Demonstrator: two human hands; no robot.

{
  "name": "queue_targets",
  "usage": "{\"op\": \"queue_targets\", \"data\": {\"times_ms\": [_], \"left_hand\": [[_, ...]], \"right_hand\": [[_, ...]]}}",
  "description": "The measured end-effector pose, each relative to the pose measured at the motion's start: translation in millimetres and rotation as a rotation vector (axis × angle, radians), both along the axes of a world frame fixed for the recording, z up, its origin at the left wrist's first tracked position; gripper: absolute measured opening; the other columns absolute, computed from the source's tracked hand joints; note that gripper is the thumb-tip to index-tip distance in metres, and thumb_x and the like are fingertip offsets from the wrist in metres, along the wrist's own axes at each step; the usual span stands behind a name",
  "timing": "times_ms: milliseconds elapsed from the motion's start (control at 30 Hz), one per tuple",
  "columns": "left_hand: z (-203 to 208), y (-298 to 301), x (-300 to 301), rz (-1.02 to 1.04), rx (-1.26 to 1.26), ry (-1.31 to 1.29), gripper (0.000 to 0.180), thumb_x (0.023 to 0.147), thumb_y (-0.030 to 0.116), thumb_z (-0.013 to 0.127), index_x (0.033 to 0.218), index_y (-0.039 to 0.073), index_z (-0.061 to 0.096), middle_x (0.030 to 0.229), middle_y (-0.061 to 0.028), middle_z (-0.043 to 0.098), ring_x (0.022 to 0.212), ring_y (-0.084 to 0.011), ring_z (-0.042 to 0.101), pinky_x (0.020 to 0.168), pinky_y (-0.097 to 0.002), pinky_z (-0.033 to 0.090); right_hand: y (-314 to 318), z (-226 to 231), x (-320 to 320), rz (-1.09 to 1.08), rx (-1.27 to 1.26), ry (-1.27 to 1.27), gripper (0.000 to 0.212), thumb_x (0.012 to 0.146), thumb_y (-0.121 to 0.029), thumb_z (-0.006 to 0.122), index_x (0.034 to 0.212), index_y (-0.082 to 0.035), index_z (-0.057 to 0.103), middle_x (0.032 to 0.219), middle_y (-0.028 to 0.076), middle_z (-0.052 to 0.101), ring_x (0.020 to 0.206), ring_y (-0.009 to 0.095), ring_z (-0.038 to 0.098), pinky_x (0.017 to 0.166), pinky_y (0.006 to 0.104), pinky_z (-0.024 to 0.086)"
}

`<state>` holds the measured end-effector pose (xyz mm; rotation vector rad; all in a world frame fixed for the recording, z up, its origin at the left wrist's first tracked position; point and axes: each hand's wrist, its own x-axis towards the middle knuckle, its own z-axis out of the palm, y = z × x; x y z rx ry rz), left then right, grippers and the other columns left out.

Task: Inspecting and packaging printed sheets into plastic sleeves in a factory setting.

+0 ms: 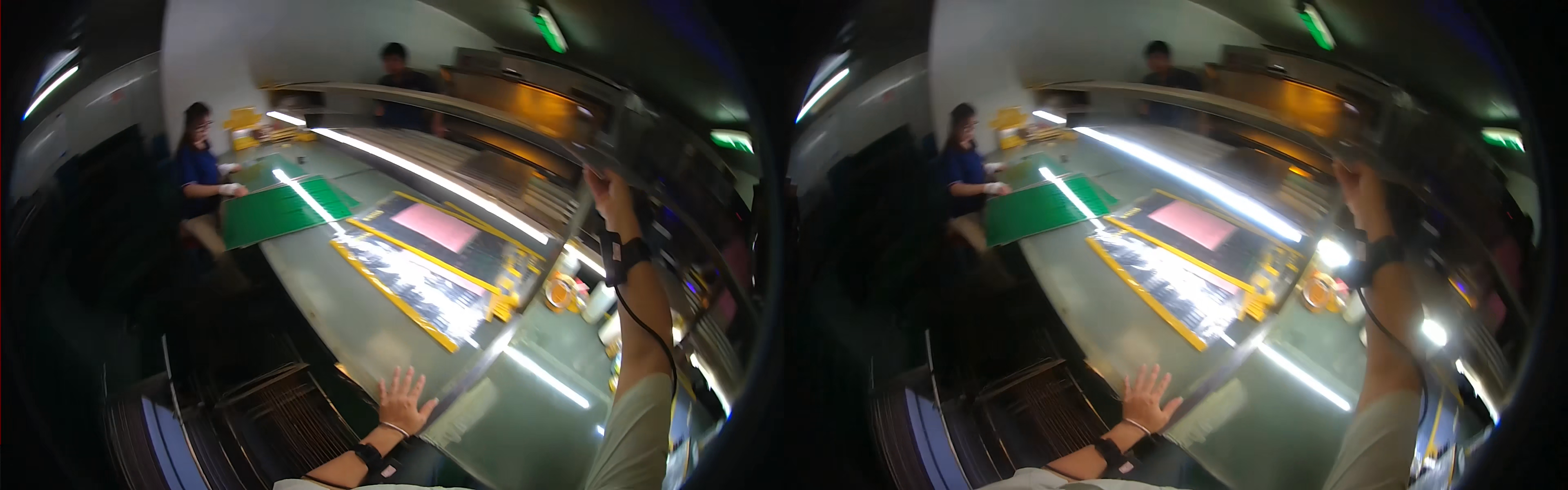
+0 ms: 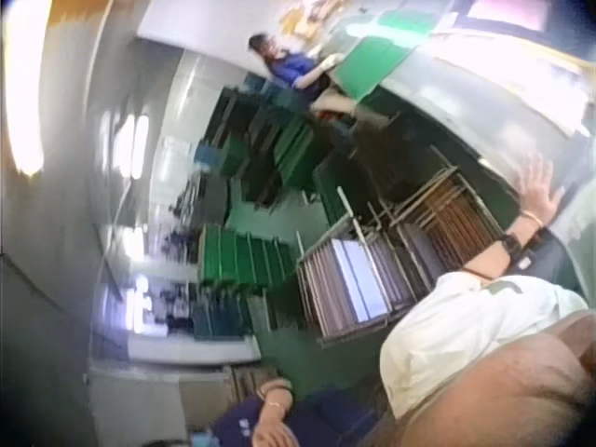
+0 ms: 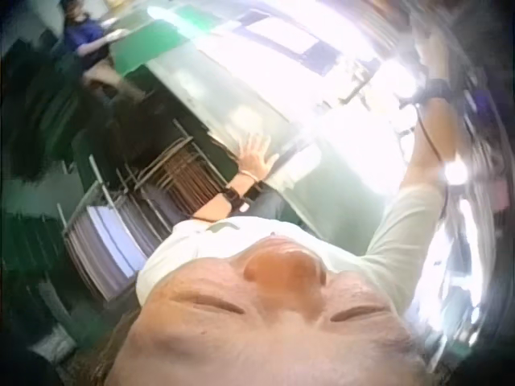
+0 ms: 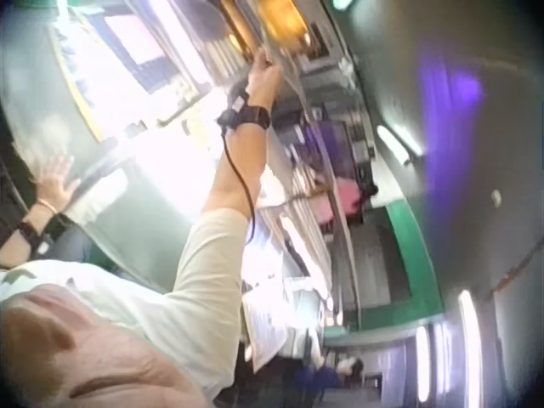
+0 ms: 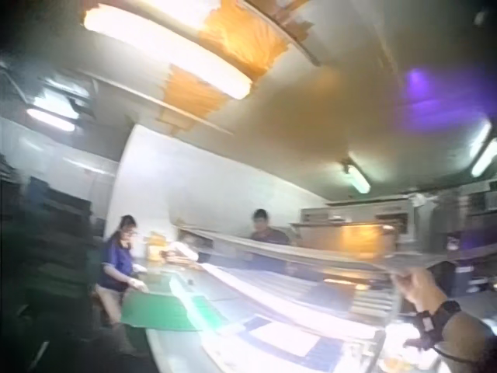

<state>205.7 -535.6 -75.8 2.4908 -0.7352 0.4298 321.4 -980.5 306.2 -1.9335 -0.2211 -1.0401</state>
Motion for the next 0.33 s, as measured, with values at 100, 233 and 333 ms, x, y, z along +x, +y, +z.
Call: {"op": "queue_targets", "data": {"times_ms": [100,233,333], "left_hand": [[2.3,-1.7,-0.6,0.003,0.013,0.047,0.059,0.083,0.053,0.052,0.128,0.015,0.052,0.139,-0.0125,0.04,0.133,-0.034,0.028,0.104,-0.0609,0.02],[10.9,2.4,-6.4,0.017,0.056,0.079,0.058,0.085,0.052,0.05,0.132,0.017,0.047,0.143,-0.0107,0.035,0.134,-0.0329,0.028,0.104,-0.06,0.022],[7.6,0.5,-3.5,0.008,0.039,0.097,0.06,0.085,0.052,0.05,0.134,0.017,0.045,0.143,-0.0103,0.034,0.134,-0.0326,0.027,0.104,-0.0596,0.022]], "right_hand": [[-2.0,11.0,71.2,0.753,0.866,0.091,0.033,0.094,-0.025,0.051,0.107,0.006,0.054,0.106,0.016,0.061,0.1,0.026,0.06,0.094,0.0375,0.048],[64.8,-27.5,107.1,0.68,0.59,0.293,0.05,0.091,-0.041,0.053,0.119,0.001,0.05,0.124,0.017,0.053,0.117,0.03,0.049,0.103,0.045,0.037],[72.3,-65.0,158.2,-0.296,-0.67,0.364,0.079,0.082,-0.047,0.064,0.136,0.001,0.033,0.137,0.018,0.041,0.132,0.026,0.035,0.11,0.0403,0.023]]}}
